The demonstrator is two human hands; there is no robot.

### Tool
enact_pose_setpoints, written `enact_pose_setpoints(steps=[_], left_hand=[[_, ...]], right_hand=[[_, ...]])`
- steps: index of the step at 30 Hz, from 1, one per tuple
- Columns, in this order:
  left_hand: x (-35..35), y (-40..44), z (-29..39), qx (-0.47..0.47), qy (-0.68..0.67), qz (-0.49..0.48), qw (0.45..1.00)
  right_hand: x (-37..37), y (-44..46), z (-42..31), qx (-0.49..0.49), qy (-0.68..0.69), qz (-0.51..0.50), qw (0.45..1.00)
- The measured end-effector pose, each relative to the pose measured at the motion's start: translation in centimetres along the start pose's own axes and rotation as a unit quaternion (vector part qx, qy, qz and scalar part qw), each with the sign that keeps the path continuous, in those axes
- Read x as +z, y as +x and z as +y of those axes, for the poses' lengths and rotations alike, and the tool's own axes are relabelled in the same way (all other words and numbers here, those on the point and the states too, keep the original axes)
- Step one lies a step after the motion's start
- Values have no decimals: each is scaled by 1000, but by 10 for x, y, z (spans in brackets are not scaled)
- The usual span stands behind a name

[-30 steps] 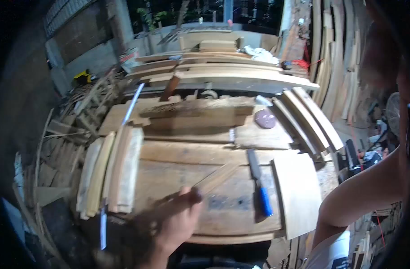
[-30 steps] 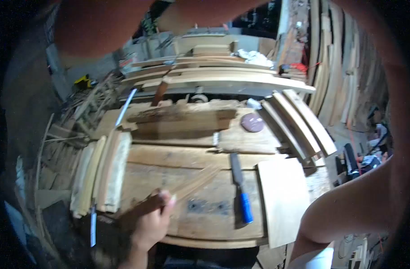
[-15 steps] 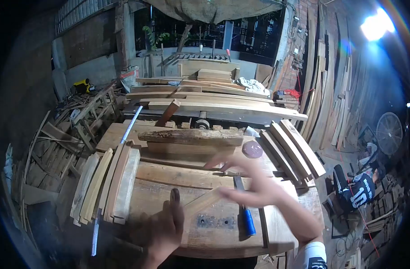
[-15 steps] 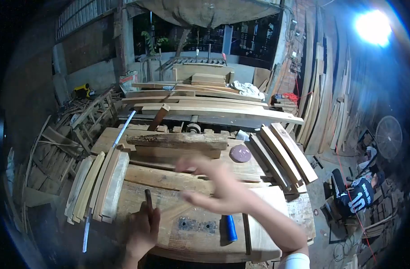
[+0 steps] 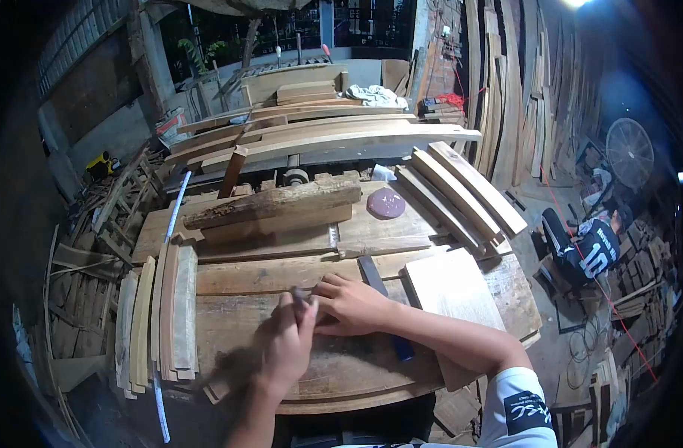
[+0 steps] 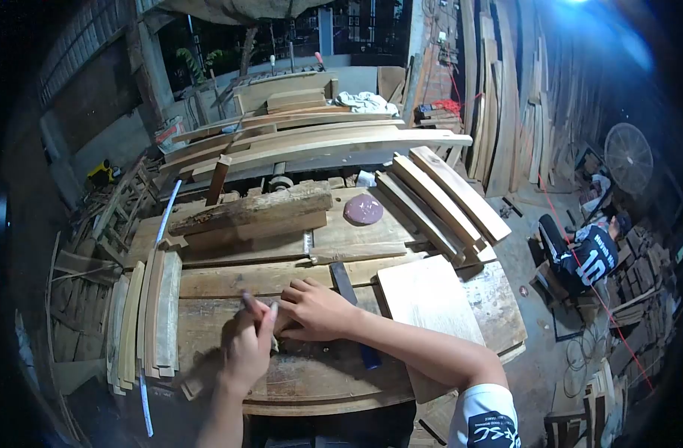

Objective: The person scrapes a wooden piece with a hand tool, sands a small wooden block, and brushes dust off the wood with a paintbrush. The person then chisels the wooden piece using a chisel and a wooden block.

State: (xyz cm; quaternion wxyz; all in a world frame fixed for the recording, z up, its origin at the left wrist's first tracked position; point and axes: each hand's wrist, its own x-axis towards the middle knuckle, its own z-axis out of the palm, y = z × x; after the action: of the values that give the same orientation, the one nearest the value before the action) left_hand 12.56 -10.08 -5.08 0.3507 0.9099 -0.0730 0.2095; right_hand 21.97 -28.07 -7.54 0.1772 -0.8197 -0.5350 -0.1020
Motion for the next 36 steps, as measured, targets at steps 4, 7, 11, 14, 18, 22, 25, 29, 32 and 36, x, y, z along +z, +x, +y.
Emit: enact_pose_setpoints(steps=[4,7,11,14,18,22,25,29,32,36], left_hand=[[-53,5,14,-183,187,-95,960],[-81,4,13,-249,235,-98,935],[-65,-5,9,-200,252,-88,943],[-25,-3,2,-17,19,-103,994],[-9,20,-2,23,-87,-112,990],[-54,54,-16,-154,35,-113,981],[-59,64,-68,-63,189,9,980],[-33,80,-71,-68,234,11,970],[5,99,-51,5,114,-53,992],[33,124,-44,-66,-162,-171,970]], right_hand=[[0,-1,3,-7,-17,-5,1000],[-7,-4,5,-11,-25,-25,999],[-5,-2,9,-8,-1,-53,999],[-17,-1,7,36,22,-94,995],[-9,-5,10,27,42,-57,997],[-15,0,9,46,47,-64,996],[-14,0,8,55,48,-71,995],[-13,-1,8,51,39,-68,996],[-12,0,10,54,34,-78,995],[-15,-1,7,57,39,-65,995]])
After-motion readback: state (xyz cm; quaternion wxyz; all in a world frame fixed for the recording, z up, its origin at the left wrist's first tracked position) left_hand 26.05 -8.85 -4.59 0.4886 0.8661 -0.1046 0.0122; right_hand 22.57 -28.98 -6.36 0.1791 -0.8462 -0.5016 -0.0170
